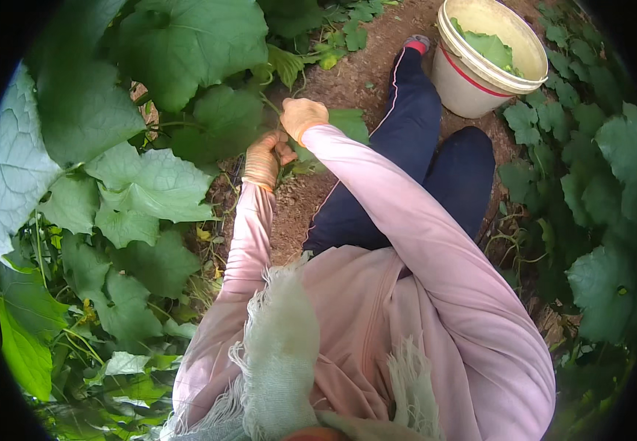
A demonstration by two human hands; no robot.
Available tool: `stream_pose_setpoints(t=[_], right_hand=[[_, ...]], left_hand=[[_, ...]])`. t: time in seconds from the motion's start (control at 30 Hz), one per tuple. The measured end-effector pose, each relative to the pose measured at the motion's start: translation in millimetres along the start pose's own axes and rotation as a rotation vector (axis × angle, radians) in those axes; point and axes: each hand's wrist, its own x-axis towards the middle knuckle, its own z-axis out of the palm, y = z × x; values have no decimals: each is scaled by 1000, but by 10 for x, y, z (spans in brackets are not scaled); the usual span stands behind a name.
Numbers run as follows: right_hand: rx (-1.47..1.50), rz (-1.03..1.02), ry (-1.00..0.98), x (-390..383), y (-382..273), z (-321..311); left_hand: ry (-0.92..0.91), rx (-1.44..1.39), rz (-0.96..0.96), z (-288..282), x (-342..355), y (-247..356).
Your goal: The person harvests leaves from a vine plant by hand, placing them into a white bucket. The person repeatedly reaches into the foliage, plucks leaves, and deposits them into the bucket.
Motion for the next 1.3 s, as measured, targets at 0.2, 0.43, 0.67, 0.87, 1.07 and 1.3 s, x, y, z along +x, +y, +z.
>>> stream_pose_setpoints(t=[0.2, 0.43, 0.67, 0.87, 1.07, 1.3], right_hand=[[-10, 8, -2, -18, -49, 43], [-59, -207, 103, -14, 188, 75], [-76, -493, 234, -191, 146, 47], [40, -401, 42, -266, 272, 221], [-84, -580, -144, -75, 324, 591], [38, -508, -128, -8, 390, 480]], left_hand=[[32, -43, 19, -66, 73, -110], [121, 221, 224, -28, 387, -159], [179, 205, 431, -405, 1137, -131], [-78, -330, 100, -433, 1144, 331], [-104, -313, 247, -421, 979, 340], [-18, 536, 98, -247, 345, 21]])
